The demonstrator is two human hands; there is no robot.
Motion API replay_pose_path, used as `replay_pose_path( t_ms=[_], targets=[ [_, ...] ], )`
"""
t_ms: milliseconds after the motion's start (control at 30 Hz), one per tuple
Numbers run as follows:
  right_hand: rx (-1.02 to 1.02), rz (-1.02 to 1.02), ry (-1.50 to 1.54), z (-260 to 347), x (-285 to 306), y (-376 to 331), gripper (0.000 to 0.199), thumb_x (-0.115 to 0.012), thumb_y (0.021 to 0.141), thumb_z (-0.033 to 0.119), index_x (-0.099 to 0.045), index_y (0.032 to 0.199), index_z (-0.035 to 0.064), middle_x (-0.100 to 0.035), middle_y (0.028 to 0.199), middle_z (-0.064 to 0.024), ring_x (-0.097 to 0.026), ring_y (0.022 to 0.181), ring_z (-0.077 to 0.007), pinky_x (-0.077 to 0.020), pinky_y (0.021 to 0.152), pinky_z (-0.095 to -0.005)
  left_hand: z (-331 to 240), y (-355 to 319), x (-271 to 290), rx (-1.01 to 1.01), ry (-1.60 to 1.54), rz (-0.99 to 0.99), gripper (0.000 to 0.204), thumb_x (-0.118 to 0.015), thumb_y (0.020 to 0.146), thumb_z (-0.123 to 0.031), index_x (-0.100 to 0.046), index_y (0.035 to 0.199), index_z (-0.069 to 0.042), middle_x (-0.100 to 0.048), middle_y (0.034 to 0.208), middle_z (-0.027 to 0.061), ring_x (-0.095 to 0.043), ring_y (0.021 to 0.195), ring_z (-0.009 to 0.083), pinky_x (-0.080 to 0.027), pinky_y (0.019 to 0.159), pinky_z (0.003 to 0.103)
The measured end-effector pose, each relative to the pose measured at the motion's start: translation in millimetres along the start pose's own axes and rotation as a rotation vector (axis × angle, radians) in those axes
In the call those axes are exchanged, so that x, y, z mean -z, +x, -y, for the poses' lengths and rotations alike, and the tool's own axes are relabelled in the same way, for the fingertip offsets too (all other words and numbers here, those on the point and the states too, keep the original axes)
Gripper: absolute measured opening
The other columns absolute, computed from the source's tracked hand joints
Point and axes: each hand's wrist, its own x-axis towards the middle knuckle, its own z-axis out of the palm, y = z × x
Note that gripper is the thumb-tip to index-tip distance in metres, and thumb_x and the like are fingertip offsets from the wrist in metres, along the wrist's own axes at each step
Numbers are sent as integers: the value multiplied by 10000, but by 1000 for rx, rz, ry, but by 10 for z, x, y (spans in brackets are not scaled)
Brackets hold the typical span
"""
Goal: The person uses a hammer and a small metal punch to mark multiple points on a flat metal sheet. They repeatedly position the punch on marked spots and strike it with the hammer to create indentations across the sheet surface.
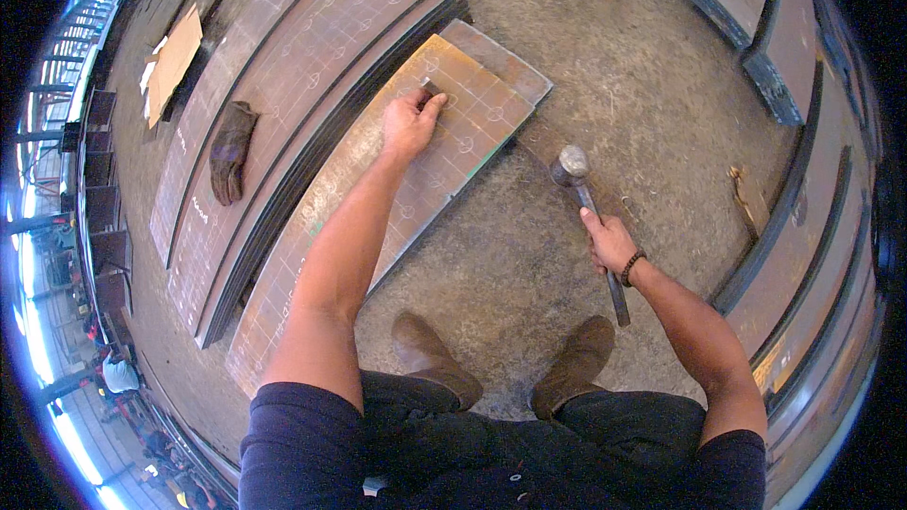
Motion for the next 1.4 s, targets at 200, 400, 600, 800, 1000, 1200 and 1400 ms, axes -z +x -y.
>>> replay_pose_path(
  t_ms=[200,400,600,800,1000,1200,1400],
  targets=[
    [0,-5,-12,-47,-5,26,649,-469,930,598,-490,675,2,-497,524,-97,-568,438,-246,-444,436,-408,27,-2,-39,-71,-51,-67,344,-671,854,-358,-693,928,-23,-685,795,179,-663,717,321,-506,668,412],
    [244,-233,-231,12,-109,-109,614,-468,951,539,-515,759,-42,-504,587,-178,-581,591,-319,-416,575,-460,66,-34,-109,-359,80,-193,271,-674,849,-285,-654,856,-15,-638,820,178,-629,784,378,-501,693,442],
    [623,-259,-244,932,-229,-433,514,-493,964,473,-551,828,-19,-517,608,-164,-541,560,-313,-417,554,-435,133,-58,-118,-483,120,-175,210,-636,882,-232,-644,975,-44,-627,894,155,-622,830,367,-506,722,443],
    [1054,-136,-28,1915,-426,-522,383,-546,956,405,-576,969,23,-532,581,-92,-544,519,-251,-427,507,-385,181,-27,-158,-517,123,-157,211,-637,875,-202,-632,1020,-48,-621,909,144,-619,854,360,-513,742,443],
    [831,-240,-401,2027,-689,-118,522,-494,951,492,-587,887,-17,-575,617,-170,-617,604,-334,-473,576,-430,203,-16,-122,-516,65,-135,205,-646,853,-176,-631,1017,-53,-614,902,147,-616,855,363,-517,749,449],
    [480,-111,-338,1273,-513,-136,655,-434,947,576,-567,782,-44,-570,663,-215,-572,653,-371,-434,635,-462,205,-42,-146,-526,45,-118,208,-633,851,-151,-624,1031,-48,-614,927,149,-611,900,368,-519,767,448],
    [105,-163,-88,430,-295,-126,645,-446,950,578,-525,735,-25,-493,577,-131,-565,541,-251,-434,543,-432,160,-27,-96,-394,13,-229,221,-663,851,-206,-651,957,-13,-656,889,159,-635,837,351,-507,746,426]
  ],
)
